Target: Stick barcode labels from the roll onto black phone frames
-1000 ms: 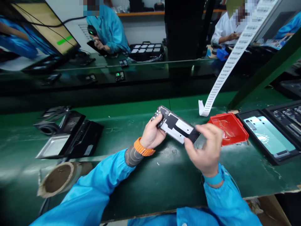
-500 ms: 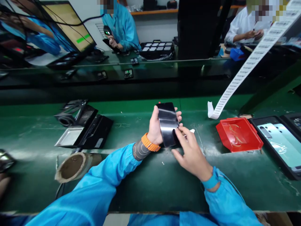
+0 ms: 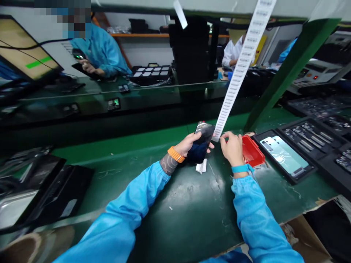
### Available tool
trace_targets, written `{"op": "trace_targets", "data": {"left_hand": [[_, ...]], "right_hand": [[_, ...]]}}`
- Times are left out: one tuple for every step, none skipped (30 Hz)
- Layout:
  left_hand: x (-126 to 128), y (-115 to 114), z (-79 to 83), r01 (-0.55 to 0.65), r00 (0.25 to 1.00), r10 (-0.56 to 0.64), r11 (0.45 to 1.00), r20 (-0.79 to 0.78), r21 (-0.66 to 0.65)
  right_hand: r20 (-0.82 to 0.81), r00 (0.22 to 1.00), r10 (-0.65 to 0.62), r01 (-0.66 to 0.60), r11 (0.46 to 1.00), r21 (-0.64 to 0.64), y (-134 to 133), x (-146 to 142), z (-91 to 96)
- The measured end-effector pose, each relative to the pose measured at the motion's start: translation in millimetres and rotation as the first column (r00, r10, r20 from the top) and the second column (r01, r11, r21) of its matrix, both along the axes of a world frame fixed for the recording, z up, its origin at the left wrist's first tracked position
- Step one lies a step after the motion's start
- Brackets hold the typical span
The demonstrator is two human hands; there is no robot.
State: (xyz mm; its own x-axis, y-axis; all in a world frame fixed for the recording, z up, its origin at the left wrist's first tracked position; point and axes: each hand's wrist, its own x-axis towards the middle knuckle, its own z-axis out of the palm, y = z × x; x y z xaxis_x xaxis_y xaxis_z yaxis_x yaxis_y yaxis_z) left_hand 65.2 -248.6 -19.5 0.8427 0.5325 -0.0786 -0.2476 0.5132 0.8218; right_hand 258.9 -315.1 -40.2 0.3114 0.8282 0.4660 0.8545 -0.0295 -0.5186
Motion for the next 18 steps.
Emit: {"op": "trace_targets", "data": {"left_hand": [[2,1,1.3,0.018,1.0,-0.018,1.0,0.007,0.002],[2,1,2.7,0.044,0.999,-0.044,0.999,0.006,0.005],[0,1,4.1,0.073,0.997,-0.073,0.997,-0.003,0.01],[-4,-1,5.5,0.102,0.995,-0.102,0.995,-0.015,0.017],[-9,-4,7.0,0.128,0.992,-0.127,0.991,-0.026,0.024],[-14,-7,8.7,0.141,0.99,-0.14,0.99,-0.028,0.024],[-19,-11,10.5,0.15,0.989,-0.149,0.989,-0.02,0.009],[-23,-16,12.7,0.157,0.988,-0.157,0.987,-0.003,-0.026],[-27,-21,15.0,0.166,0.986,-0.165,0.983,0.024,-0.074],[-30,-26,17.5,0.174,0.984,-0.167,0.976,0.059,-0.127],[-33,-31,20.0,0.181,0.982,-0.166,0.967,0.094,-0.177],[-35,-36,22.4,0.187,0.979,-0.164,0.958,0.122,-0.216],[-37,-42,24.6,0.197,0.976,-0.167,0.95,0.142,-0.241],[-40,-47,26.3,0.2,0.974,-0.164,0.946,0.154,-0.254],[-42,-53,27.7,0.198,0.973,-0.159,0.946,0.164,-0.256],[-44,-58,28.8,0.194,0.973,-0.153,0.948,0.173,-0.253],[-46,-62,29.6,0.189,0.972,-0.145,0.95,0.183,-0.248],[-48,-67,30.4,0.18,0.972,-0.134,0.953,0.194,-0.245]], "right_hand": [[-0.034,0.999,0.029,-0.029,1.0,0.004,-4,-3,2.7],[-0.079,0.995,0.057,-0.056,0.998,0.011,-10,-6,5.7],[-0.137,0.987,0.087,-0.086,0.996,0.017,-16,-8,8.6],[-0.206,0.972,0.117,-0.115,0.993,0.021,-22,-10,11.3],[-0.269,0.953,0.14,-0.138,0.99,0.027,-29,-12,13.5],[-0.322,0.934,0.155,-0.149,0.988,0.041,-36,-15,15.4],[-0.363,0.916,0.17,-0.156,0.985,0.067,-42,-18,17.1],[-0.39,0.899,0.197,-0.169,0.98,0.104,-47,-22,18.8],[-0.398,0.888,0.228,-0.183,0.972,0.147,-52,-26,20.6],[-0.384,0.886,0.259,-0.199,0.962,0.189,-57,-30,22.7],[-0.345,0.893,0.289,-0.222,0.95,0.221,-60,-34,25.0],[-0.282,0.907,0.312,-0.247,0.938,0.243,-64,-38,27.6],[-0.204,0.923,0.326,-0.271,0.928,0.256,-66,-40,30.2],[-0.125,0.936,0.329,-0.287,0.919,0.271,-68,-42,32.7],[-0.054,0.943,0.327,-0.298,0.908,0.294,-69,-42,34.9],[0.004,0.944,0.33,-0.313,0.893,0.324,-70,-42,36.8],[0.05,0.941,0.334,-0.329,0.873,0.359,-71,-41,38.3],[0.09,0.937,0.338,-0.345,0.853,0.391,-72,-40,39.4]]}}
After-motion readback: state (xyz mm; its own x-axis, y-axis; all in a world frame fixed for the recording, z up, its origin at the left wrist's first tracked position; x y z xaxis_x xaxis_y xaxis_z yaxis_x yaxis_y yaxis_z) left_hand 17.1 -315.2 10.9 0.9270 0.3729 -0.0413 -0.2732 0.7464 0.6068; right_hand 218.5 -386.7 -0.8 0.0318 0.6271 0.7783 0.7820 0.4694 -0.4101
